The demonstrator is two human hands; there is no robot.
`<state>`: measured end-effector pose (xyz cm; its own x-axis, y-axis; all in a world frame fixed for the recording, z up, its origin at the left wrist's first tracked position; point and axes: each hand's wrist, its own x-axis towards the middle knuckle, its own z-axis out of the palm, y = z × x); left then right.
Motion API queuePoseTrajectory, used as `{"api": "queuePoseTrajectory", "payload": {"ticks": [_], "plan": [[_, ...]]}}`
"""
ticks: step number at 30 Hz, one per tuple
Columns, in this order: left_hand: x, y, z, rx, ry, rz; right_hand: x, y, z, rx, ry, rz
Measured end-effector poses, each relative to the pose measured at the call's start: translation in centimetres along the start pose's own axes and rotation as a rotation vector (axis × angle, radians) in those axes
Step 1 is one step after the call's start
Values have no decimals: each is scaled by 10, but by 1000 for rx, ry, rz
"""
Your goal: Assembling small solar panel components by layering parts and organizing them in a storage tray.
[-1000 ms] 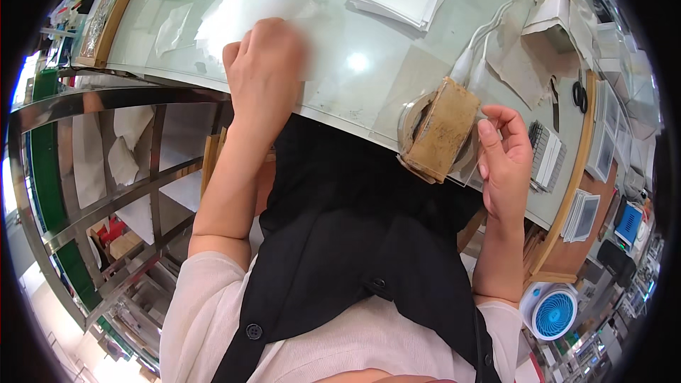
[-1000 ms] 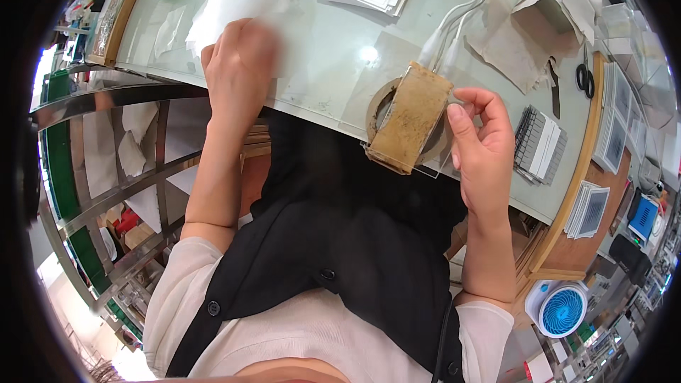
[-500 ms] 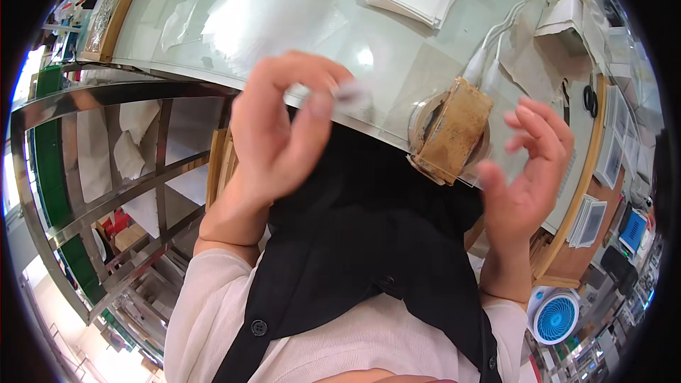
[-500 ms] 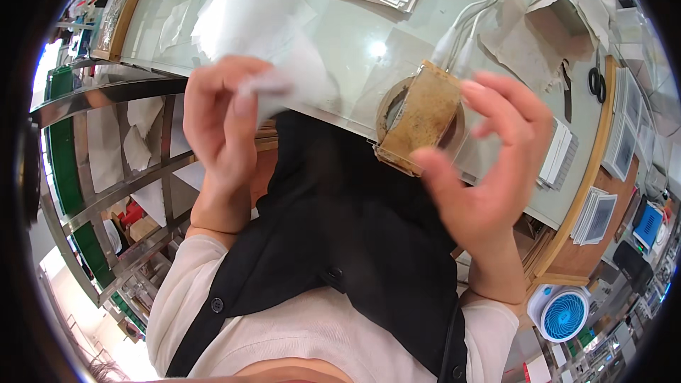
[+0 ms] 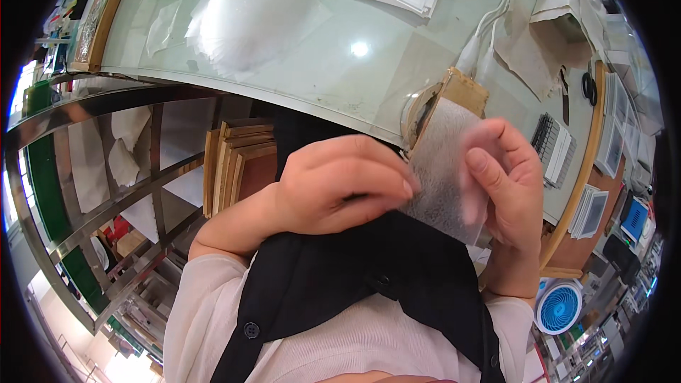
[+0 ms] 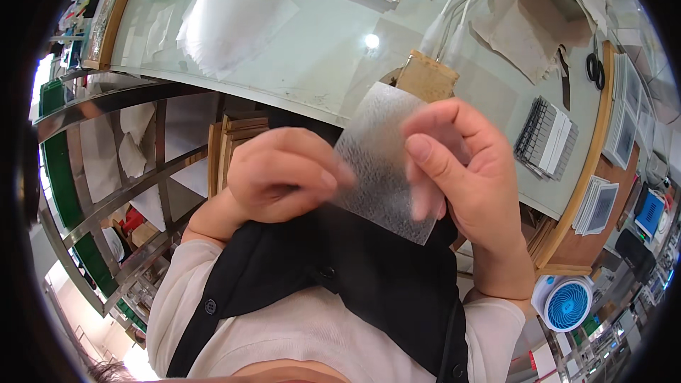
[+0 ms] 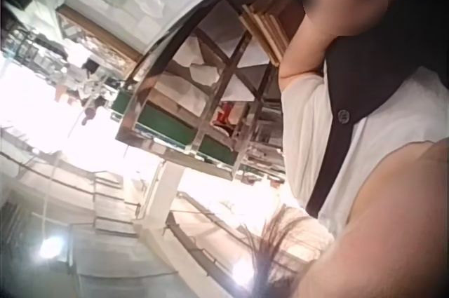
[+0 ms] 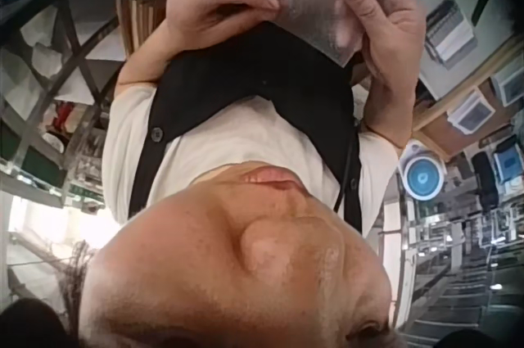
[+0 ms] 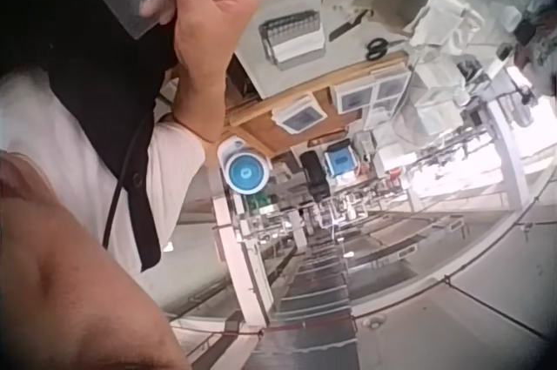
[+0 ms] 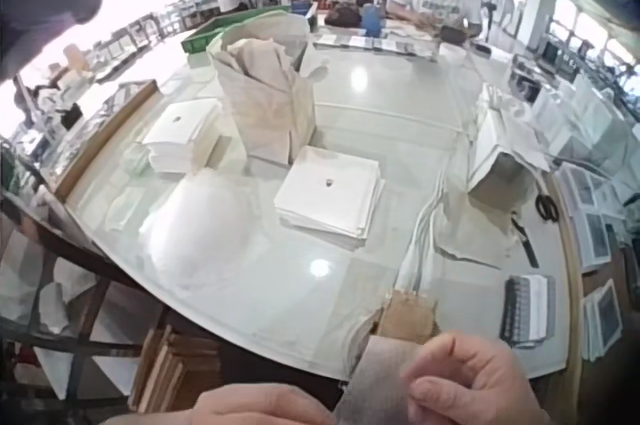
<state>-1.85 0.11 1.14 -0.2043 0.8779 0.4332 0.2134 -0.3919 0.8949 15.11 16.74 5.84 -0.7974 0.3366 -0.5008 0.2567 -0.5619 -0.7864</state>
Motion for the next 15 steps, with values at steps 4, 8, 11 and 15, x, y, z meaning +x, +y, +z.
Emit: {"api": "queuePoseTrajectory", "payload": {"ticks": [4, 8, 11, 15], "plan": [[-3, -12, 3, 135, -3, 95, -4, 1, -9, -129, 97, -50], [2, -26, 9, 264, 49, 142, 13, 11, -27, -529, 282, -401], [2, -39, 15, 447, 163, 94, 32, 18, -33, -822, 404, -627], [1, -46, 15, 463, 106, 57, 39, 20, -39, -917, 390, -624]]}}
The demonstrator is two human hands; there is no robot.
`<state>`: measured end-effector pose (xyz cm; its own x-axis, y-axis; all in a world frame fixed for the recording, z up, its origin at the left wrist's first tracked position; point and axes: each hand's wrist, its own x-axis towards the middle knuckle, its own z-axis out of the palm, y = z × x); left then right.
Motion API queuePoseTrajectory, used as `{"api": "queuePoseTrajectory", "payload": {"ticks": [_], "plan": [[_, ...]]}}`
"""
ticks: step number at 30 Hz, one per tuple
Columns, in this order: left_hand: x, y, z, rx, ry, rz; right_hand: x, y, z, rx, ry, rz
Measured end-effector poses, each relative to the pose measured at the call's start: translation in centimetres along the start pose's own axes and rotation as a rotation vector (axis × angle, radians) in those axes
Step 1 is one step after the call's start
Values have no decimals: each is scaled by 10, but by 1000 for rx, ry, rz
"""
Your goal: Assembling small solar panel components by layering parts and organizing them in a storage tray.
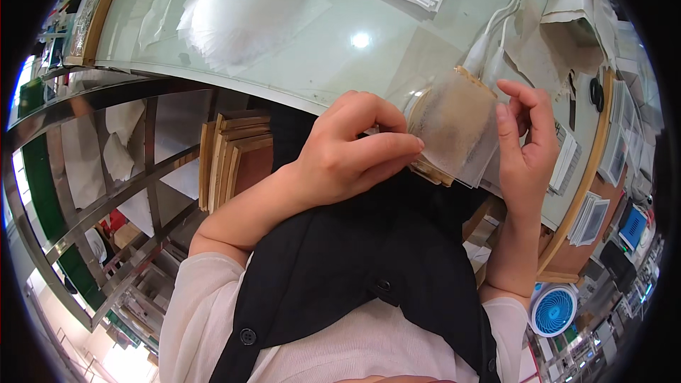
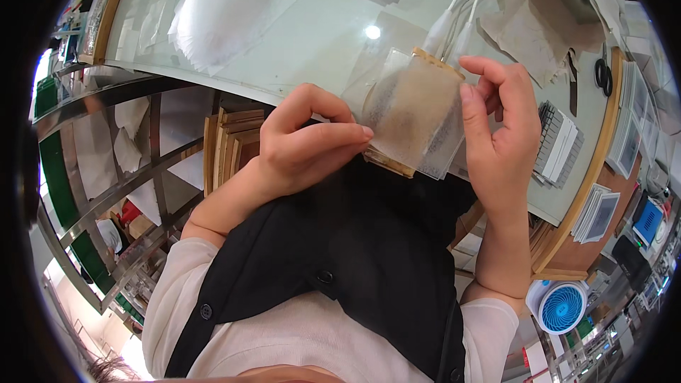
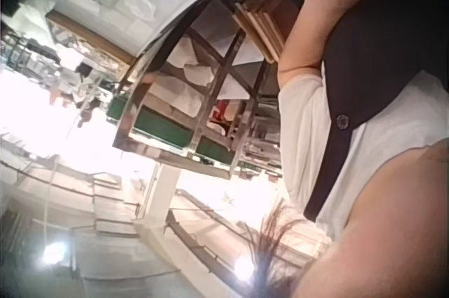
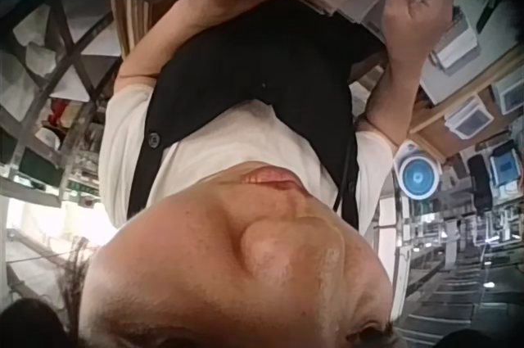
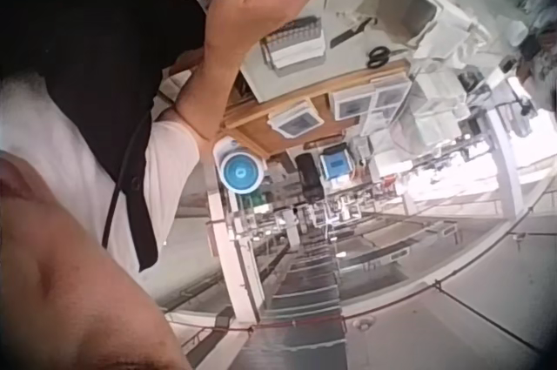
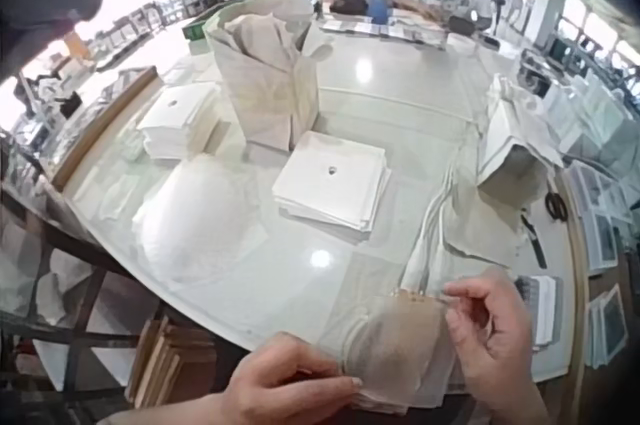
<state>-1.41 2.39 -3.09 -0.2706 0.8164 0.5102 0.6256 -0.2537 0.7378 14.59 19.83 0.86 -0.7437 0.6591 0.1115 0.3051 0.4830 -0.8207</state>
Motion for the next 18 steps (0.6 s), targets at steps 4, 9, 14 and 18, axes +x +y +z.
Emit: {"api": "queuePoseTrajectory", "payload": {"ticks": [4, 9, 14, 18], "plan": [[-2, -2, 1, -31, -9, -28, 0, 4, 1, -3, -3, -20], [-2, -4, 1, -63, -16, -31, -1, 6, 1, 9, 2, -9], [-1, -5, -5, -103, -89, -41, 0, 6, 2, -60, 18, -46], [-1, -2, -6, -148, -109, -79, -4, 8, 3, 25, 6, 68]]}}
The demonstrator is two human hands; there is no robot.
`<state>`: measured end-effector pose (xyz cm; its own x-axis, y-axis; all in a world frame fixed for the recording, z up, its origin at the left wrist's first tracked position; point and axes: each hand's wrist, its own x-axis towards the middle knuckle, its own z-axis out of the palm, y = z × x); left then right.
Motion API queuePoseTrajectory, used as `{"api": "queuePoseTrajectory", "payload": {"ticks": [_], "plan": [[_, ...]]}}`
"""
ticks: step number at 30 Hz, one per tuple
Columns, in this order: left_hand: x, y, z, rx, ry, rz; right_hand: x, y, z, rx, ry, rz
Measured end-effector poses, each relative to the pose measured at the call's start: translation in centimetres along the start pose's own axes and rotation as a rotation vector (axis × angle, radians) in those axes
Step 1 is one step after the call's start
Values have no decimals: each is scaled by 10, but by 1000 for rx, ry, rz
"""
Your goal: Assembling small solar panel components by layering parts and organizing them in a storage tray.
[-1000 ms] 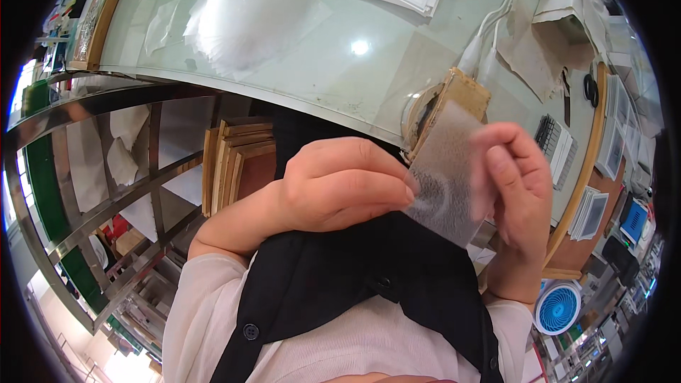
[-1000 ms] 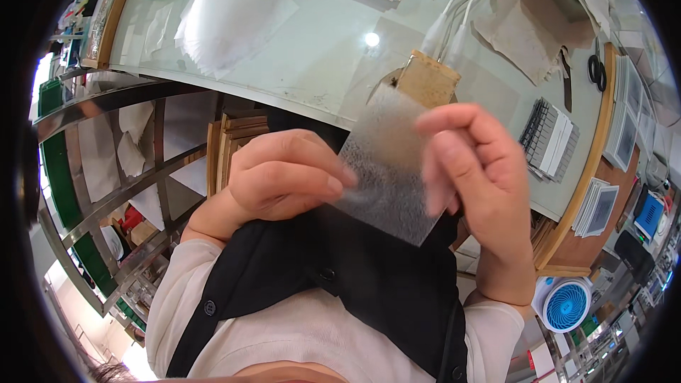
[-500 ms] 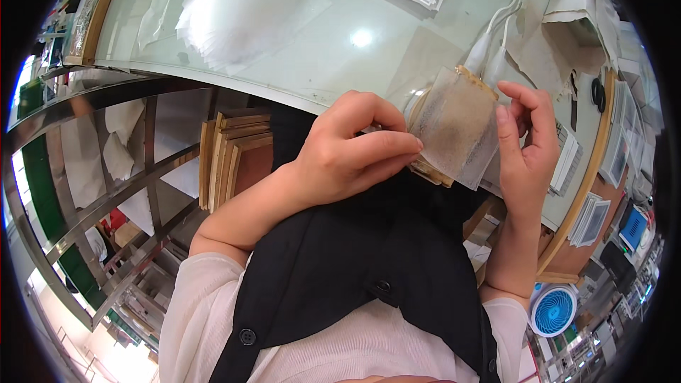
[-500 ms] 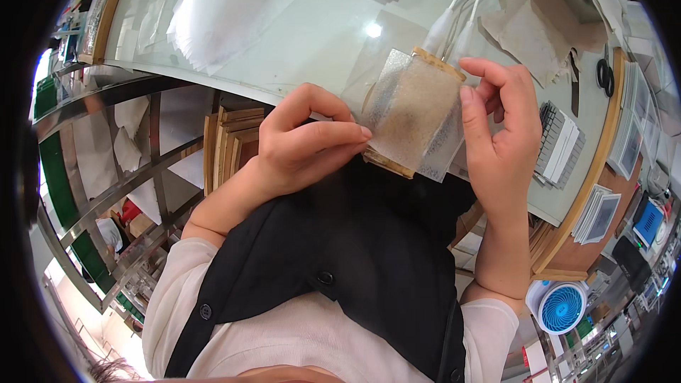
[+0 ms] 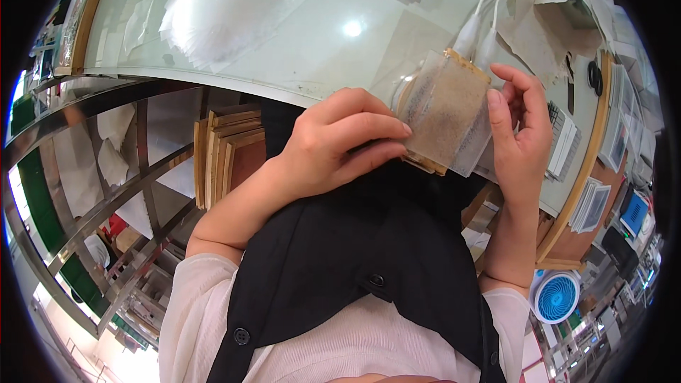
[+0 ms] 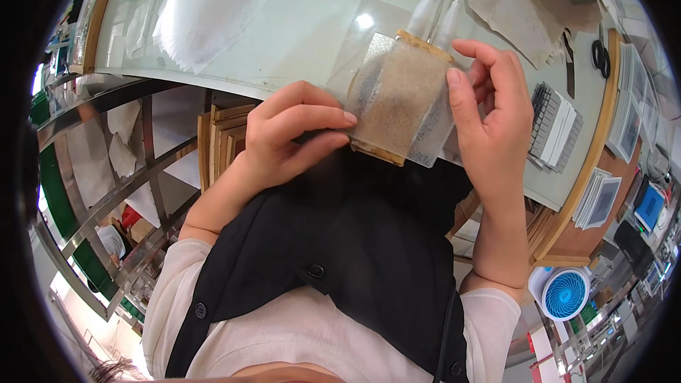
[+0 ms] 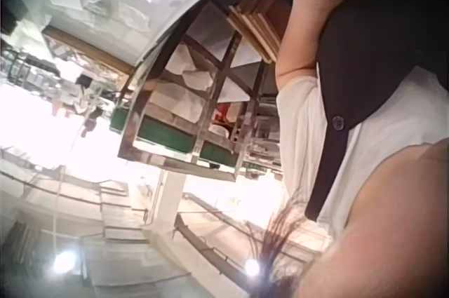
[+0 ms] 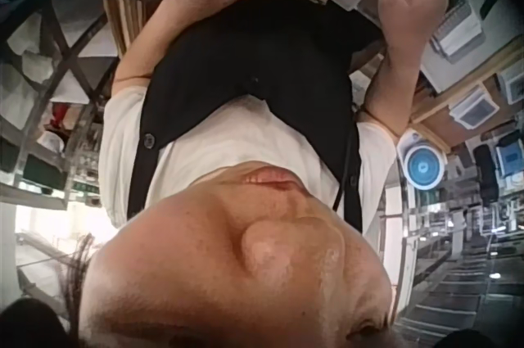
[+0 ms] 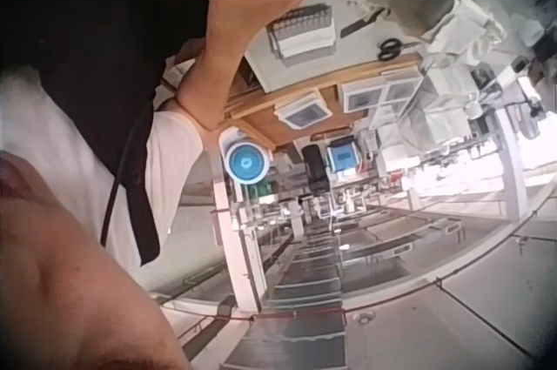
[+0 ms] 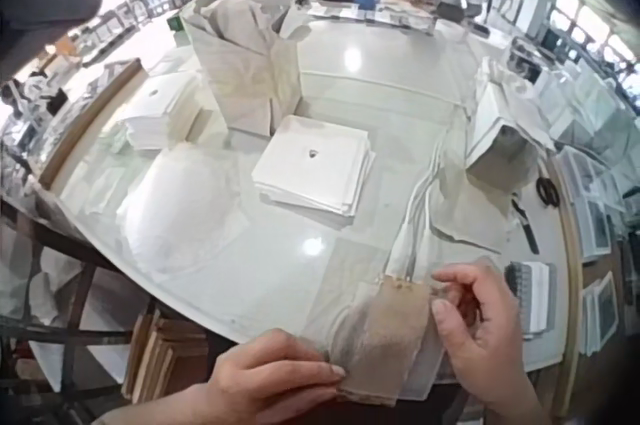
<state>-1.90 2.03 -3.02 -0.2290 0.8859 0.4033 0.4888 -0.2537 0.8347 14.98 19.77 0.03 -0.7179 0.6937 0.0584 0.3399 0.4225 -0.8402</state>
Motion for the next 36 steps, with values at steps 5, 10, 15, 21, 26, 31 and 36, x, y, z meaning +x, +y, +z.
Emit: {"api": "queuePoseTrajectory", "payload": {"ticks": [5, 10, 15, 21, 26, 31, 36], "plan": [[-3, 6, 0, -77, 27, -168, -9, 2, 4, 32, 9, 16], [-2, 4, 0, -90, 23, -162, -19, 4, -15, -61, 125, -89], [-4, 5, -3, -71, 54, -169, -30, 14, -91, -327, 232, -77], [-5, 6, -2, -20, 107, -146, -36, 41, -135, -652, -104, -68], [2, 13, -1, 351, 64, 148, -36, 55, -144, -633, -148, -44], [14, 17, 6, 518, -45, 292, -39, 56, -144, -630, -106, -95], [13, 21, 2, 488, -124, 236, -38, 69, -142, -507, -51, -132]]}}
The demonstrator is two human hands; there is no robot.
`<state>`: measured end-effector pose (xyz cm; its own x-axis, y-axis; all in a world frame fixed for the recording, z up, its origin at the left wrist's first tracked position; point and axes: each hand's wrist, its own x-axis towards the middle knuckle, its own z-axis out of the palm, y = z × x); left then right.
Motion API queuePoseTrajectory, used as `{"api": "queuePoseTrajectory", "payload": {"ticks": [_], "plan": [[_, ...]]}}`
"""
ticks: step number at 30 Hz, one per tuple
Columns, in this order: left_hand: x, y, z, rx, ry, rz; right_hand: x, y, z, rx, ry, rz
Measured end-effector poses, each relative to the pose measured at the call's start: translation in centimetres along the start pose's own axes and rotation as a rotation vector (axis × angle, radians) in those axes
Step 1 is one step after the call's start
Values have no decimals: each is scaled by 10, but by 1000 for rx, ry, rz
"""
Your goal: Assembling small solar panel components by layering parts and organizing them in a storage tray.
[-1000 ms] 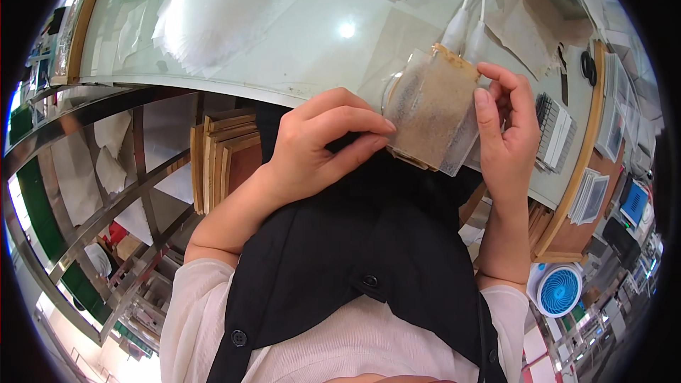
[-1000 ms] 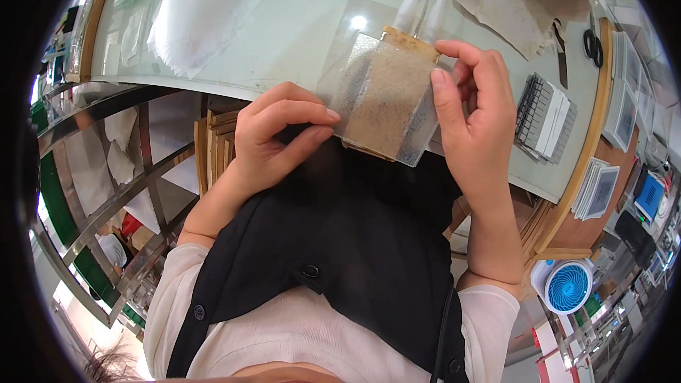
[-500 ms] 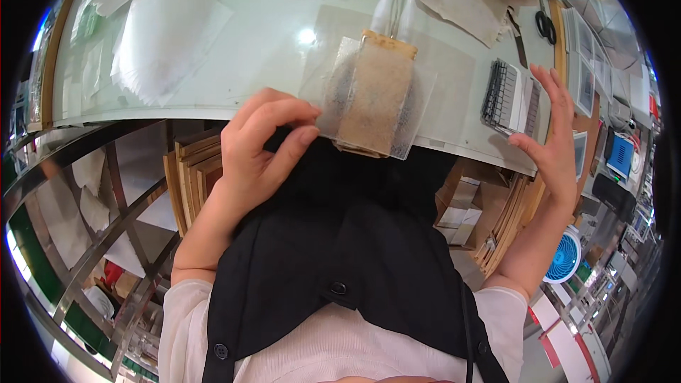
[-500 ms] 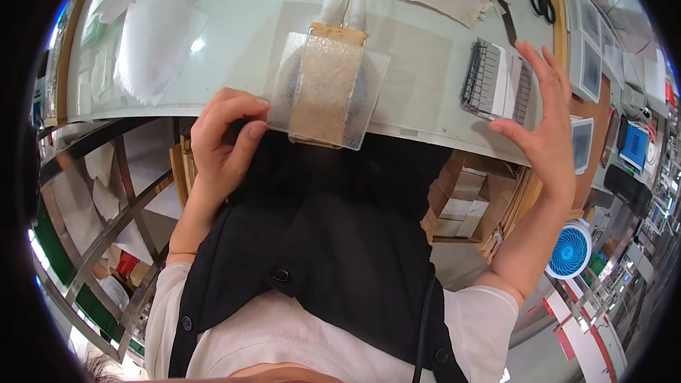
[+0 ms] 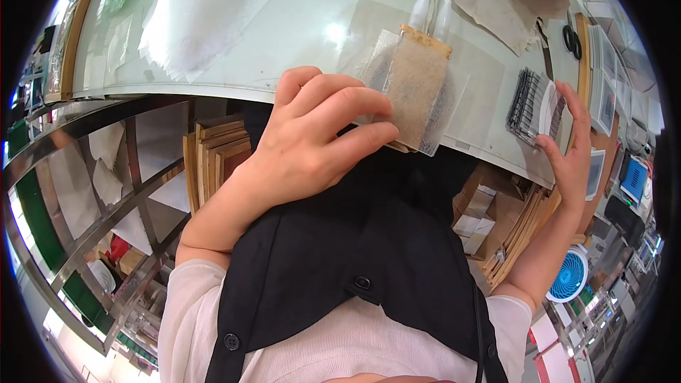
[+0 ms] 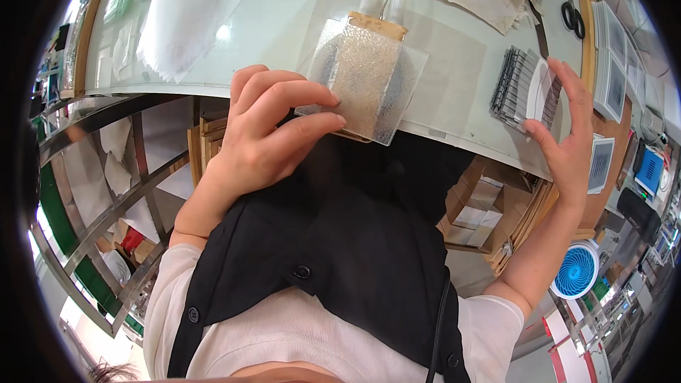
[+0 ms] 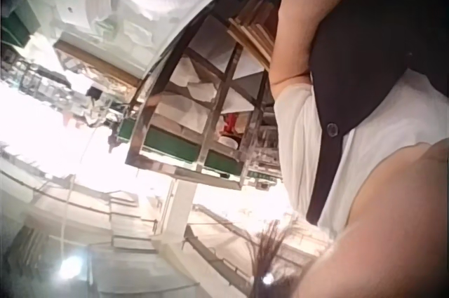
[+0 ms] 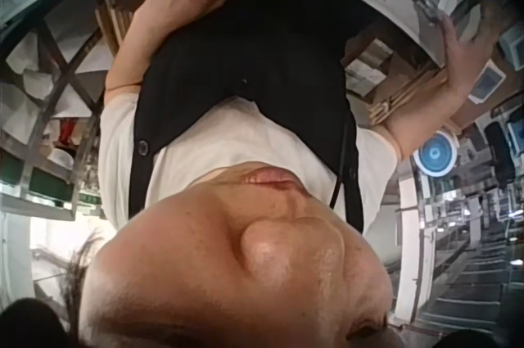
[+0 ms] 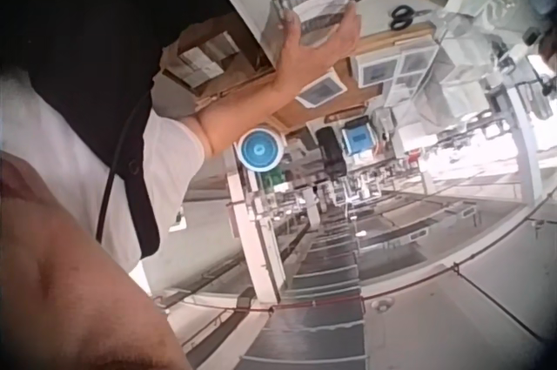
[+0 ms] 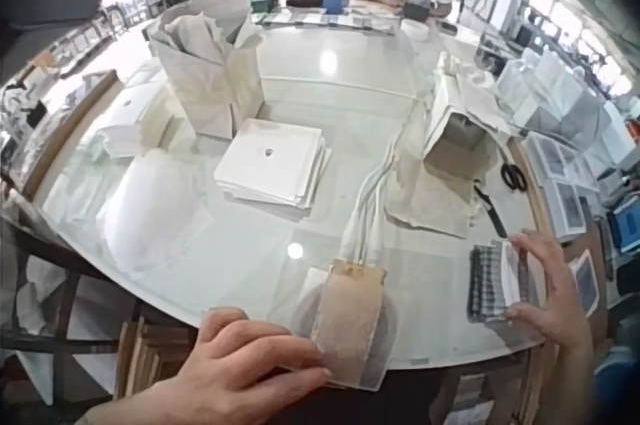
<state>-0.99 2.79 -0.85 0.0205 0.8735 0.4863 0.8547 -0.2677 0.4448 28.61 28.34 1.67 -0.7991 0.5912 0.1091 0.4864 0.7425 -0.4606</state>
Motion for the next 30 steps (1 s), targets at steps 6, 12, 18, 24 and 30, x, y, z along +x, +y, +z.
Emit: {"api": "queuePoseTrajectory", "payload": {"ticks": [6, 12, 18, 24, 30], "plan": [[2, 2, 1, 14, 9, -2, -4, -2, -5, 117, 48, 100], [-4, -5, -8, -136, 117, -18, -1, -10, 2, 110, 79, 101], [-12, -10, -10, -199, 127, -65, 1, -25, 3, 156, 140, 89], [-24, -5, 8, -401, 313, -400, 15, -119, 20, 372, 226, -56], [-29, -4, 8, -711, 189, -563, 37, -170, 52, 138, 46, -98]]}}
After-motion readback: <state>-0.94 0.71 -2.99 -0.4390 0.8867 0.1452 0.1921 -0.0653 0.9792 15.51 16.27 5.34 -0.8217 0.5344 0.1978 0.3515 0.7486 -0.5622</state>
